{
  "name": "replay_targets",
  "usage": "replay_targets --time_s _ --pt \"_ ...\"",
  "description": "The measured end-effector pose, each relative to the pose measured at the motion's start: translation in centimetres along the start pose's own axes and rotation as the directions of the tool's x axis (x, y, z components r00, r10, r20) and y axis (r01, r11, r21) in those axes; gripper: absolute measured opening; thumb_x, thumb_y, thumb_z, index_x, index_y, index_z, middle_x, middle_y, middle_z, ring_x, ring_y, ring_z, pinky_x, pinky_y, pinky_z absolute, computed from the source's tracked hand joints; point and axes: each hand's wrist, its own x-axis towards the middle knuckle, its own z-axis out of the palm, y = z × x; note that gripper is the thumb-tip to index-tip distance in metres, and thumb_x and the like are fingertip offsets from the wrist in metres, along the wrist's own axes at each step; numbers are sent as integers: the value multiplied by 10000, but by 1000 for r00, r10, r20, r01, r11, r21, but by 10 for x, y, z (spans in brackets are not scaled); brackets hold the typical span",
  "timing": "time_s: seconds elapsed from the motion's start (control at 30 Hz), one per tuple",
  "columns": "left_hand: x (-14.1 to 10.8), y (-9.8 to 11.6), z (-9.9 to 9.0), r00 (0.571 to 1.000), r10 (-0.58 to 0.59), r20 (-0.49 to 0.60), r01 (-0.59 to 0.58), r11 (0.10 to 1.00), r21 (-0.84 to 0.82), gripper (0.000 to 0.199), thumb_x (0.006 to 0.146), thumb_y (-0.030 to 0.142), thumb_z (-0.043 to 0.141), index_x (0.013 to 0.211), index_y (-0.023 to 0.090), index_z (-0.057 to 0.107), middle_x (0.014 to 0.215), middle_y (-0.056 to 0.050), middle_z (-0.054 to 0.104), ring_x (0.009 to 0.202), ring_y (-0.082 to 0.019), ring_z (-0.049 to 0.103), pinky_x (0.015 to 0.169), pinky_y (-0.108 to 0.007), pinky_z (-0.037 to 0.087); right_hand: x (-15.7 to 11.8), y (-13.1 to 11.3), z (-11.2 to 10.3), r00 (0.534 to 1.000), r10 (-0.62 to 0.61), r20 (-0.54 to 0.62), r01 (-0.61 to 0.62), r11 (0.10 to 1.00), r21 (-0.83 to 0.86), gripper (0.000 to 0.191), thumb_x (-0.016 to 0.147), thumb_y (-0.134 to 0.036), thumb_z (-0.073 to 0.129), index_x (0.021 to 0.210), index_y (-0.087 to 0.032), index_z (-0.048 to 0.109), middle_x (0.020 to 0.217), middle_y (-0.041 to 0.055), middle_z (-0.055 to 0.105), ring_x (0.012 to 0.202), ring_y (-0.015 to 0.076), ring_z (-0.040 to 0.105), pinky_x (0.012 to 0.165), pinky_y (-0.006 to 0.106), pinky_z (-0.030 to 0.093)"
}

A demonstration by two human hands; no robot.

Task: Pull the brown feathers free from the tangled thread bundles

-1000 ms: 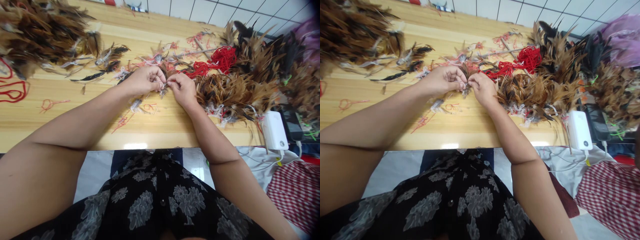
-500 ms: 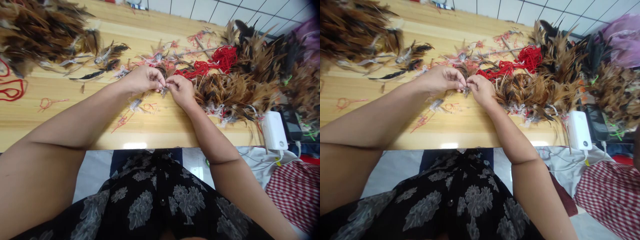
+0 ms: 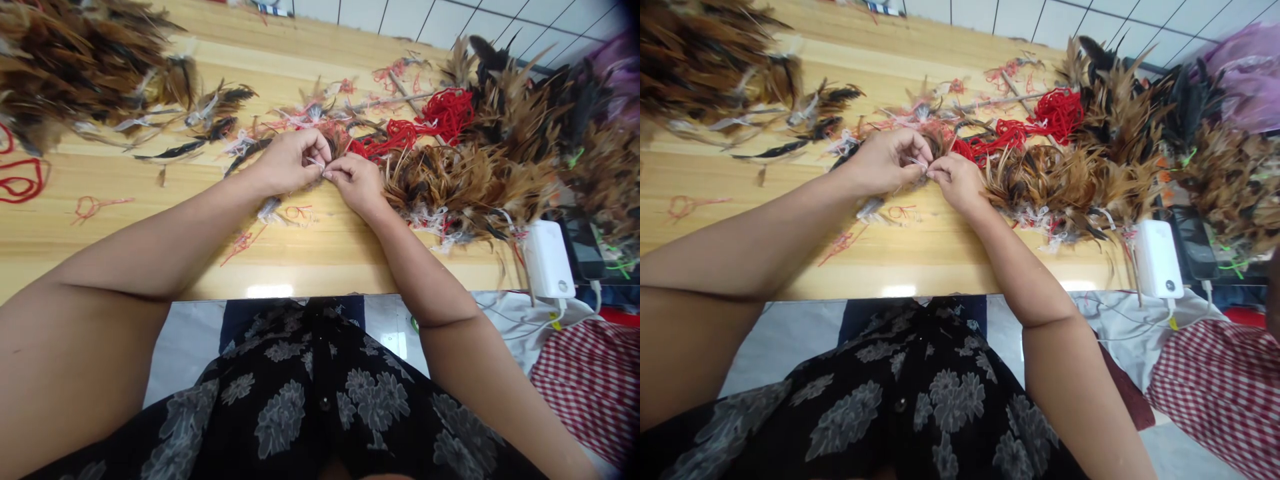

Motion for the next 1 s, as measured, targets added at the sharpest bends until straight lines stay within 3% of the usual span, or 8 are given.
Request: replay_targets --time_s 0.27,0.47,0.63,0.8,1.0 --pt "4 -18 6 969 227 -99 -186 932 312 143 996 137 786 1038 270 752 1093 -44 868 988 -262 764 994 -477 655 2 5 4 998 38 -56 -31 993 115 146 1104 -329 798 1130 -239 911 1150 60 886 1128 268 811 1126 467 678" --pt "4 -23 1 949 312 -51 -267 876 401 134 1012 176 774 1091 284 774 1173 -54 885 1103 -282 821 1082 -492 683 7 21 6 985 127 -119 -97 967 236 340 1152 -573 845 1197 -242 910 1103 40 883 973 222 778 1009 416 700" --pt "0 -22 1 928 370 -30 -324 845 425 179 1030 165 672 1087 305 768 1174 -76 901 1126 -311 863 1055 -507 696 8 26 8 987 67 -148 -38 982 186 272 1156 -525 858 1193 -261 913 1192 57 900 1154 264 840 1154 465 708" --pt "-1 -17 -2 949 316 -17 -281 867 411 175 1029 181 738 1058 354 747 1176 -40 904 1144 -299 820 1096 -519 673 6 17 6 996 17 -82 -9 996 93 184 1151 -425 850 1179 -255 916 1189 70 907 1198 288 842 1214 506 693" --pt "1 -7 -3 980 194 -34 -171 926 336 248 975 174 846 932 370 700 1044 -7 856 1252 -309 765 1213 -484 597 5 5 1 998 22 -54 -18 998 67 290 1178 -520 808 1102 -246 864 1141 83 880 1170 292 823 1162 496 687"
